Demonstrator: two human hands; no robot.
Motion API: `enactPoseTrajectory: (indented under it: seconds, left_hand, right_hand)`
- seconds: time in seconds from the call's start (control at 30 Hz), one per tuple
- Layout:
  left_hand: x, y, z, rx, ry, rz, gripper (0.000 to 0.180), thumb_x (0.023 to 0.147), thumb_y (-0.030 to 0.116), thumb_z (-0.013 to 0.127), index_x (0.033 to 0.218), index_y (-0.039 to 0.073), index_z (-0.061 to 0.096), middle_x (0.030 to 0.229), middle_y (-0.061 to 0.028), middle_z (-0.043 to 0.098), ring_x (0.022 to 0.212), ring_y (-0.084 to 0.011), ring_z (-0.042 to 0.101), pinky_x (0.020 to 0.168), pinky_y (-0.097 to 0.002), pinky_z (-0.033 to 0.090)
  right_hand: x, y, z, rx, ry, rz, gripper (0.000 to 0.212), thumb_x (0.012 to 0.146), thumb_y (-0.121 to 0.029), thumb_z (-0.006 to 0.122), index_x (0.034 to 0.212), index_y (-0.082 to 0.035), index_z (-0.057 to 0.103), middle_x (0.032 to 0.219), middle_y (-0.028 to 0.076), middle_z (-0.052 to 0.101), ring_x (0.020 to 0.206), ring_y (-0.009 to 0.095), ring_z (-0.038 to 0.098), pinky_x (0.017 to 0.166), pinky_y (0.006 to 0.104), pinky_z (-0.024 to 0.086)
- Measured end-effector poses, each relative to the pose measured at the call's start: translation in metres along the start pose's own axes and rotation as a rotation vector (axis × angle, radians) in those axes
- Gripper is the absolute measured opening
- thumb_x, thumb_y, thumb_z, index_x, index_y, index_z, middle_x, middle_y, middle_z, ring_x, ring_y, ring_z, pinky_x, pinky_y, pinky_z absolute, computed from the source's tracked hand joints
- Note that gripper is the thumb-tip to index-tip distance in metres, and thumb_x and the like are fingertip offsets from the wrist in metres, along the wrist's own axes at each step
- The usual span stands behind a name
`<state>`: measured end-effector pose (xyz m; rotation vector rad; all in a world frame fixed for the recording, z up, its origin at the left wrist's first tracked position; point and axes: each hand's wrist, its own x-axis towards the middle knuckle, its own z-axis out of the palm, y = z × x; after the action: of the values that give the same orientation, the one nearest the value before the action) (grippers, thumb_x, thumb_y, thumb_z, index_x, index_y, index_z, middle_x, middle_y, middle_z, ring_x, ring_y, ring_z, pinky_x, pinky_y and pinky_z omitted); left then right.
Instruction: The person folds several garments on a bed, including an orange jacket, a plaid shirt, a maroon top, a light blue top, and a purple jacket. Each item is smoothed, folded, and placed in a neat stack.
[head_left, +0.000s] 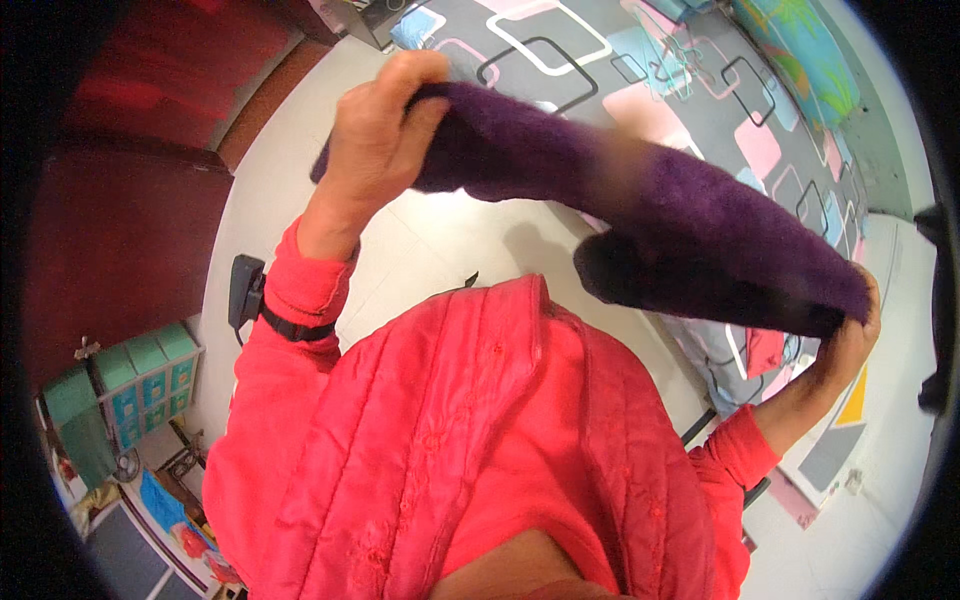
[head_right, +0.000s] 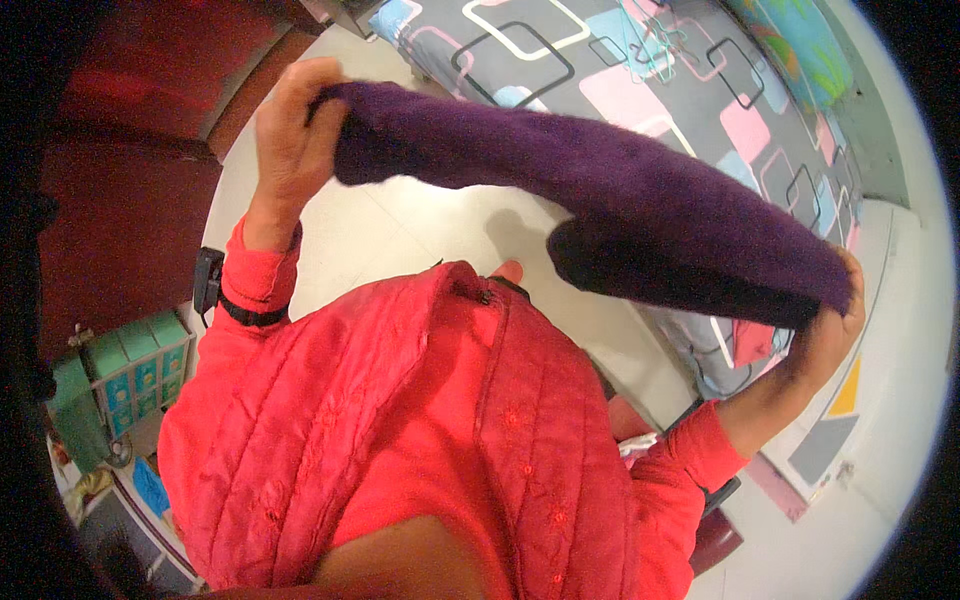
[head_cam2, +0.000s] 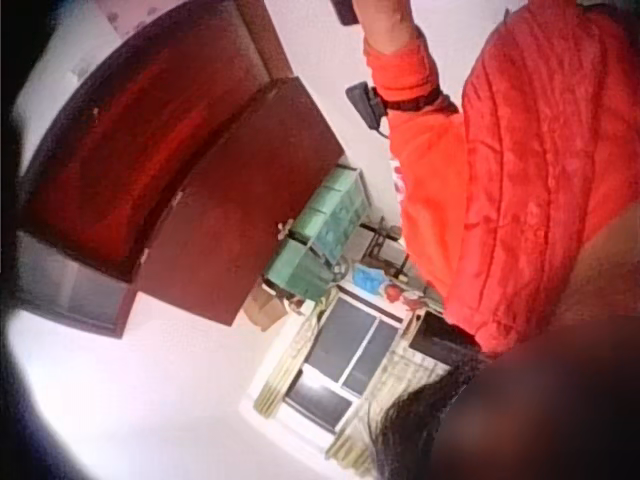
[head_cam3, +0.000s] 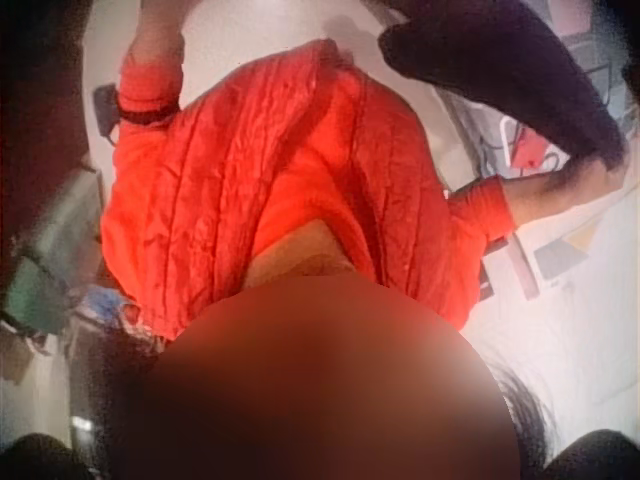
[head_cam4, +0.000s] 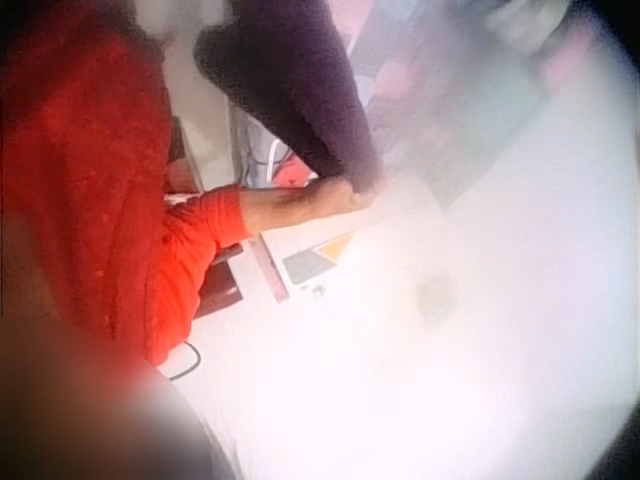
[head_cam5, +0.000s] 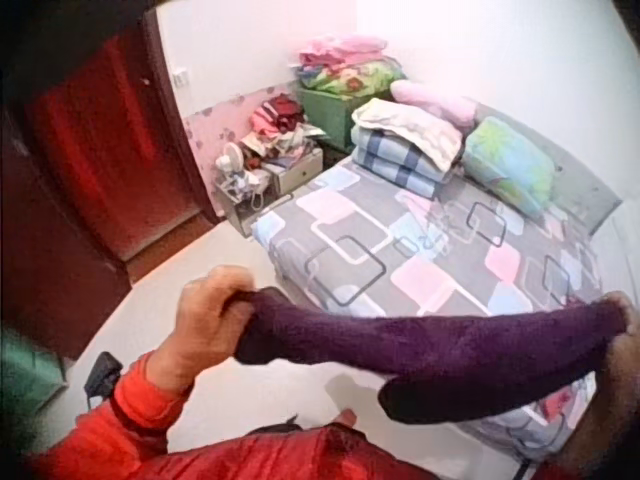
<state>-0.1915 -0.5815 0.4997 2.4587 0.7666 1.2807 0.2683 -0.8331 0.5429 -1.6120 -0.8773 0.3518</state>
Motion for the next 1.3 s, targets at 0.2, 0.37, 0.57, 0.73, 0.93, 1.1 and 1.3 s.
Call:
enactPoseTrajectory:
  seconds: [0.2,0.37,0.57,0.73,0.93,1.1,1.3]
  left_hand:
    - [0.043,-0.029,-0.02,-0.137,0.15,-0.219,0.022,0.08,0.003,0.066,0.101,0.001,0.059,0.084,-0.0084,0.062,0.078,-0.0154,0.06,0.07,-0.0273,0.048]
    - [0.111,-0.088,-0.018,-0.186,0.235,-0.112,0.014,0.086,-0.003,0.054,0.099,-0.002,0.057,0.092,-0.0051,0.061,0.089,-0.0119,0.058,0.08,-0.0237,0.044]
    - [0.214,-0.221,0.025,-0.236,0.09,-0.034,0.007,0.085,0.001,0.058,0.091,-0.001,0.057,0.082,-0.0003,0.056,0.077,-0.0075,0.052,0.068,-0.0216,0.043]
    - [0.322,-0.411,0.112,-0.133,0.066,0.1,0.013,0.08,0.01,0.06,0.084,-0.002,0.057,0.072,-0.0068,0.058,0.07,-0.0153,0.055,0.064,-0.029,0.045]
    - [0.343,-0.575,0.248,0.124,0.237,-0.082,0.026,0.08,0.017,0.059,0.098,-0.001,0.06,0.096,-0.0226,0.061,0.089,-0.0404,0.058,0.076,-0.0398,0.049]
    - [0.183,-0.615,0.294,0.108,-0.221,-0.275,0.035,0.075,0.015,0.069,0.106,0.002,0.058,0.106,-0.0161,0.059,0.101,-0.0339,0.055,0.085,-0.043,0.046]
    - [0.036,-0.617,0.289,0.233,-0.446,-0.752,0.063,0.07,0.014,0.076,0.125,0.004,0.047,0.125,-0.0217,0.049,0.115,-0.0401,0.047,0.098,-0.0443,0.039]
  right_hand:
    - [0.075,-0.001,0.013,-0.003,-0.274,-0.025,0.03,0.083,-0.005,0.059,0.112,0.004,0.06,0.103,0.01,0.064,0.094,0.019,0.061,0.088,0.0307,0.047]
    - [0.169,-0.025,0.053,-0.105,-0.233,0.023,0.035,0.085,-0.014,0.058,0.116,0.002,0.06,0.107,0.011,0.064,0.099,0.021,0.06,0.092,0.0323,0.044]
    - [0.32,-0.002,0.133,-0.186,-0.251,0.12,0.041,0.086,-0.016,0.054,0.122,0.003,0.057,0.116,0.014,0.062,0.107,0.025,0.058,0.096,0.0337,0.043]
    - [0.502,0.081,0.264,-0.33,-0.288,0.249,0.043,0.086,-0.015,0.056,0.125,0.004,0.055,0.117,0.014,0.062,0.102,0.025,0.059,0.091,0.0334,0.045]
    - [0.603,0.226,0.455,-0.689,-0.364,0.033,0.063,0.08,-0.026,0.073,0.129,0.005,0.05,0.112,0.016,0.065,0.1,0.023,0.062,0.091,0.0317,0.045]
    - [0.519,0.31,0.563,-0.526,-0.623,0.235,0.037,0.083,-0.025,0.069,0.111,-0.001,0.065,0.097,0.009,0.068,0.086,0.015,0.062,0.074,0.0279,0.049]
    - [0.461,0.376,0.639,-0.344,-0.569,0.621,0.026,0.088,-0.019,0.063,0.109,-0.003,0.064,0.087,0.004,0.065,0.076,0.012,0.062,0.061,0.0273,0.05]
